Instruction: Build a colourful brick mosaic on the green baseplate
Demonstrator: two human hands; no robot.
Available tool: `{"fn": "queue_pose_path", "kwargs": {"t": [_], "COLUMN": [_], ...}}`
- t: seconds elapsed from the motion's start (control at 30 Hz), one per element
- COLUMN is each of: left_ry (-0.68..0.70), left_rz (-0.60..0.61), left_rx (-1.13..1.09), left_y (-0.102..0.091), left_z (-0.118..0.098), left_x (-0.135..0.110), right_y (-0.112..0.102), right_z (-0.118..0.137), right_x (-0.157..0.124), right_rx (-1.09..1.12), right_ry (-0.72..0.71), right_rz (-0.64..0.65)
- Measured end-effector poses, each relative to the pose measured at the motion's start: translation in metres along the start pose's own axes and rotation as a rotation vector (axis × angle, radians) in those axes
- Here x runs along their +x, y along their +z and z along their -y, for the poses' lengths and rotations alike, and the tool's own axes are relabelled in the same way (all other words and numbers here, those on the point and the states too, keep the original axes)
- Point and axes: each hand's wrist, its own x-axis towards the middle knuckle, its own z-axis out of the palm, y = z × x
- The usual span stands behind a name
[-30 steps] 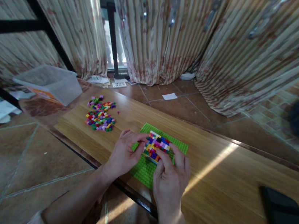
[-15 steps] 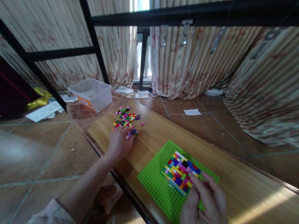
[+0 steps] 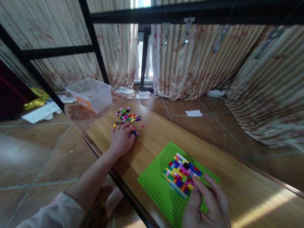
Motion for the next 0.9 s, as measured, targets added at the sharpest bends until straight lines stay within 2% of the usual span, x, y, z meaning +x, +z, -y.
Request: {"fn": "queue_pose_path", "kwargs": {"t": [0.4, 0.57, 0.63, 0.77, 0.9], "left_ry": [0.114, 0.137, 0.181, 0.32, 0.492], "left_rz": [-0.018, -0.039, -0.016, 0.126, 0.25], "left_rx": [-0.125, -0.223, -0.394, -0.817, -0.975], "left_y": [0.002, -0.004, -0.008, -0.013, -0.017], "left_z": [0.004, 0.002, -0.005, -0.033, -0.066], "left_x": [0.005, 0.005, 0.001, -0.019, -0.046], "right_y": [0.001, 0.0, 0.0, 0.001, 0.003], "right_z": [0.0, 0.0, 0.001, 0.002, 0.003], "right_x": [0.0, 0.001, 0.001, 0.002, 0.004], "right_rx": [0.081, 0.112, 0.134, 0.172, 0.189], "right_ry": [0.082, 0.112, 0.123, 0.15, 0.164], "right_rz": [-0.04, -0.063, -0.065, -0.063, -0.067]}}
